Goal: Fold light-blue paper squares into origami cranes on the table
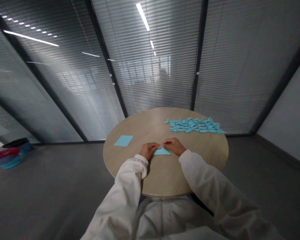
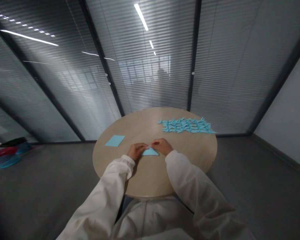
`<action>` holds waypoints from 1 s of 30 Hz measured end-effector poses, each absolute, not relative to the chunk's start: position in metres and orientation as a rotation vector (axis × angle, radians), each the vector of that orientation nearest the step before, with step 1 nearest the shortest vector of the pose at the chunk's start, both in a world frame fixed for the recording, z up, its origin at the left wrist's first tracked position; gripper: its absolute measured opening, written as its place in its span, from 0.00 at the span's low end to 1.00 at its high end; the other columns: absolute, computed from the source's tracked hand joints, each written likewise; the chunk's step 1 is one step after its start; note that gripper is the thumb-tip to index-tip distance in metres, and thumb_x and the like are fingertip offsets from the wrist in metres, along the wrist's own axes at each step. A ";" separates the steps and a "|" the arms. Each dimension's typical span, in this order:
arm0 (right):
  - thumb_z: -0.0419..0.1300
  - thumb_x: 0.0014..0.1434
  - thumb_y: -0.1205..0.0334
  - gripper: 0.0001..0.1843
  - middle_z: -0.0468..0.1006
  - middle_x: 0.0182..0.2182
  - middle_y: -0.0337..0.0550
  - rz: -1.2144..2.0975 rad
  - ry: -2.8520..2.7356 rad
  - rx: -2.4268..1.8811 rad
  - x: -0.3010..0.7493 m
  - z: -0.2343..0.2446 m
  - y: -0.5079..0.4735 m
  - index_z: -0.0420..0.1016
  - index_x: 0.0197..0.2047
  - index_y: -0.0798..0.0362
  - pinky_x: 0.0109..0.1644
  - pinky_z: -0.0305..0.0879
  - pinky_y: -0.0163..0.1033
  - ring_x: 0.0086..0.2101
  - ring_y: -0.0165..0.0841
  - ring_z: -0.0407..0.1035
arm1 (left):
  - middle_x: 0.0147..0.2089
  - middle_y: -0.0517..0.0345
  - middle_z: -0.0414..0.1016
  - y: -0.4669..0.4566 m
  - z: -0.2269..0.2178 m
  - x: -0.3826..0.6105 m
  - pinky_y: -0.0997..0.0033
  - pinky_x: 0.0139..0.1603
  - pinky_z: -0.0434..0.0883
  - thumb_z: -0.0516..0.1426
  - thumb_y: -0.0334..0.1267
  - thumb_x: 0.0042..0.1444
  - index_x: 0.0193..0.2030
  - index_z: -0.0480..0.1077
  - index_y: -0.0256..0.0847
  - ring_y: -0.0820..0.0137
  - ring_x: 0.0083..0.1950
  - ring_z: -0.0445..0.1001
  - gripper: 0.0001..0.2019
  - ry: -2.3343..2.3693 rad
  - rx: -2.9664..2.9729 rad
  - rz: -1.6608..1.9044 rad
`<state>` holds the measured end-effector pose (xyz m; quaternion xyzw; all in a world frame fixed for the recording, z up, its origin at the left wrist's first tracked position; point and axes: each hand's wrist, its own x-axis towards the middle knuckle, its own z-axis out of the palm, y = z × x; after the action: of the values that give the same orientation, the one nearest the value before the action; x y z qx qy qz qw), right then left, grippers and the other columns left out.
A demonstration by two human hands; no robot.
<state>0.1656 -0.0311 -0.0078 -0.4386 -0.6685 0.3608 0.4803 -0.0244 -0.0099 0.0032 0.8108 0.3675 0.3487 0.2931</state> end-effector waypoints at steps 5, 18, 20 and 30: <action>0.61 0.47 0.54 0.15 0.79 0.28 0.45 0.861 -1.655 -1.086 0.164 -0.007 -0.033 0.79 0.32 0.57 0.36 0.66 0.37 0.30 0.34 0.72 | 0.32 0.57 0.78 -0.010 0.002 -0.024 0.74 0.39 0.67 0.57 0.46 0.51 0.32 0.77 0.38 0.69 0.35 0.73 0.14 0.942 2.169 0.896; 0.59 0.51 0.55 0.12 0.78 0.28 0.43 0.675 -1.716 -1.131 0.163 -0.009 -0.034 0.78 0.32 0.56 0.35 0.64 0.34 0.30 0.31 0.70 | 0.30 0.56 0.77 -0.014 0.006 -0.023 0.72 0.39 0.67 0.57 0.50 0.49 0.32 0.76 0.36 0.69 0.34 0.73 0.17 0.977 2.119 0.879; 0.59 0.52 0.54 0.14 0.78 0.28 0.42 0.684 -1.719 -1.123 0.162 -0.010 -0.034 0.77 0.34 0.56 0.35 0.64 0.34 0.29 0.30 0.70 | 0.30 0.56 0.77 -0.013 0.006 -0.023 0.72 0.39 0.67 0.56 0.50 0.50 0.32 0.76 0.36 0.69 0.34 0.73 0.17 0.988 2.101 0.921; 0.60 0.52 0.54 0.12 0.78 0.27 0.41 0.661 -1.736 -1.150 0.161 -0.015 -0.032 0.77 0.31 0.55 0.35 0.65 0.34 0.29 0.31 0.70 | 0.32 0.55 0.76 -0.012 0.006 -0.022 0.71 0.41 0.68 0.57 0.48 0.49 0.33 0.74 0.36 0.69 0.35 0.73 0.15 1.049 2.019 1.082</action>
<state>0.1613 -0.0324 -0.0150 -0.4672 -0.7055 0.2684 0.4603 -0.0215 -0.0122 0.0058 0.7628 0.3964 0.4089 0.3062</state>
